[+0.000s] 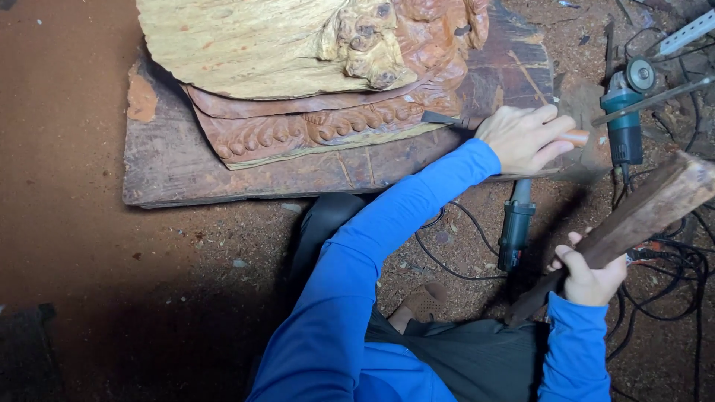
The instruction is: The person is using a manual chisel and a wooden mallet to carve decorative patterns into a large piece of wood.
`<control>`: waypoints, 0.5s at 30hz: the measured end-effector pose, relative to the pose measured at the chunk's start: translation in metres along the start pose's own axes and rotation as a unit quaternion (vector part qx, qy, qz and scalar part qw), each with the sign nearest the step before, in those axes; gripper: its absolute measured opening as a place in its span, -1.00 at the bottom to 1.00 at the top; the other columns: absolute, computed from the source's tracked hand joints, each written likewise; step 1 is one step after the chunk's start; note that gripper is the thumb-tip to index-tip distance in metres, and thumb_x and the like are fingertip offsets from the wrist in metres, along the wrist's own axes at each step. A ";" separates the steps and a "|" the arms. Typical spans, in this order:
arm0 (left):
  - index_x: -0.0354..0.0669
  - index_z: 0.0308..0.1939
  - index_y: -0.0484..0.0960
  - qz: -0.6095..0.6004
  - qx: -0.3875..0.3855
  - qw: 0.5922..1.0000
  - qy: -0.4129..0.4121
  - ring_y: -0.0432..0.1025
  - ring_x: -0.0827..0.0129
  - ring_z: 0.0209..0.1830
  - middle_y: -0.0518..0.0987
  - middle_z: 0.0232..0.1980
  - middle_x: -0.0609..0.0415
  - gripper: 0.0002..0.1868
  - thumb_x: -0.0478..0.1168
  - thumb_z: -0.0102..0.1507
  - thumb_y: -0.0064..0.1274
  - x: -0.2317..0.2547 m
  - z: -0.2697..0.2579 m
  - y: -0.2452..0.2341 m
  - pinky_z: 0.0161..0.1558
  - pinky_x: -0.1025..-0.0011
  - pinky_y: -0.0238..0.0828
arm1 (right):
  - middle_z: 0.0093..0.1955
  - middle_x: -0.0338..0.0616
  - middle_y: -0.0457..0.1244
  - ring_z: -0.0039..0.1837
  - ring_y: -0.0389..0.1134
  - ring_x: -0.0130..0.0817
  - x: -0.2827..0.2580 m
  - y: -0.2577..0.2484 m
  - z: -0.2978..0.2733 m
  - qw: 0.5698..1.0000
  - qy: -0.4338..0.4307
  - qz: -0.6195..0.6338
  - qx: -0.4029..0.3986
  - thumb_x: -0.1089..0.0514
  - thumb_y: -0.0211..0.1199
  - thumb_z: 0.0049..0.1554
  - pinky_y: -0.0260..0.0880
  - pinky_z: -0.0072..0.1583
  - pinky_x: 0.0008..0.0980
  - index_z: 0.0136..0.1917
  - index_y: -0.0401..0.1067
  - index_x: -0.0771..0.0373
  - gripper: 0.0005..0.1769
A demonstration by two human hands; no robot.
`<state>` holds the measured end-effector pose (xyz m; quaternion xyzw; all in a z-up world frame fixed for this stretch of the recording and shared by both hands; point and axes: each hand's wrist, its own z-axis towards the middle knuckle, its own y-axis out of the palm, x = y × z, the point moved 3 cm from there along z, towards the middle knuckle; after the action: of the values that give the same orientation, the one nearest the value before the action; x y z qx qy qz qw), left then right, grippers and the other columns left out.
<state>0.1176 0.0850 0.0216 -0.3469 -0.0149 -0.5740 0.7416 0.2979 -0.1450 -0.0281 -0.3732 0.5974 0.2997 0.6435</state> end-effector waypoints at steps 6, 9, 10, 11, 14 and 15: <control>0.13 -0.13 0.44 -0.048 0.051 0.997 -0.037 0.53 0.21 -0.55 0.53 -0.29 0.17 -0.75 0.12 0.32 -0.16 -0.005 0.018 -0.024 -0.53 0.25 0.40 | 0.15 0.00 0.27 -0.29 0.20 -0.46 -0.035 0.027 0.036 0.998 -0.035 0.058 0.015 0.42 -0.03 0.16 0.32 -0.22 -0.49 0.30 0.10 0.19 -0.55; 0.08 -0.06 0.46 -0.062 0.025 0.998 -0.008 0.48 0.27 -0.56 0.51 -0.26 0.15 -0.74 0.08 0.34 -0.15 0.004 0.010 -0.038 -0.48 0.34 0.47 | 0.08 0.28 0.26 0.01 0.33 0.04 -0.063 0.069 0.030 0.913 -0.251 -0.318 -0.047 0.53 0.20 0.04 0.36 0.07 -0.11 0.29 0.18 0.54 -0.45; 0.08 -0.06 0.46 -0.062 0.026 0.998 -0.005 0.48 0.27 -0.56 0.51 -0.26 0.15 -0.74 0.08 0.34 -0.15 0.004 0.005 -0.039 -0.48 0.34 0.47 | 0.08 0.28 0.26 0.01 0.33 0.04 -0.062 0.064 0.028 0.913 -0.253 -0.317 -0.044 0.53 0.20 0.04 0.36 0.07 -0.11 0.29 0.18 0.54 -0.45; 0.02 -0.10 0.44 -0.054 0.044 0.997 0.015 0.48 0.22 -0.55 0.50 -0.26 0.13 -0.74 0.07 0.32 -0.08 0.004 0.000 -0.042 -0.48 0.31 0.45 | 0.06 0.26 0.27 -0.03 0.31 0.01 -0.061 0.061 0.028 0.914 -0.255 -0.314 -0.031 0.52 0.23 0.05 0.35 0.05 -0.12 0.27 0.18 0.53 -0.48; -0.04 -0.12 0.43 -0.039 0.065 0.996 0.036 0.48 0.22 -0.53 0.50 -0.22 0.12 -0.72 0.06 0.32 -0.05 0.001 -0.007 -0.038 -0.46 0.34 0.43 | 0.09 0.18 0.23 0.02 0.33 -0.04 -0.032 0.042 0.043 0.945 -0.251 -0.209 0.007 0.51 0.20 0.09 0.42 0.10 -0.18 0.26 0.20 0.50 -0.53; -0.03 -0.09 0.43 -0.027 0.069 0.996 0.049 0.47 0.27 -0.52 0.51 -0.18 0.14 -0.71 0.07 0.34 -0.09 -0.003 -0.004 -0.037 -0.45 0.39 0.44 | 0.13 0.12 0.19 0.10 0.36 -0.07 -0.017 0.036 0.053 0.964 -0.247 -0.094 0.038 0.51 0.14 0.12 0.50 0.17 -0.22 0.28 0.21 0.48 -0.55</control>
<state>0.0833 0.0816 0.0356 -0.2663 -0.0275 -0.6079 0.7475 0.2953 -0.0798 -0.0147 -0.3179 0.3930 0.2977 0.8099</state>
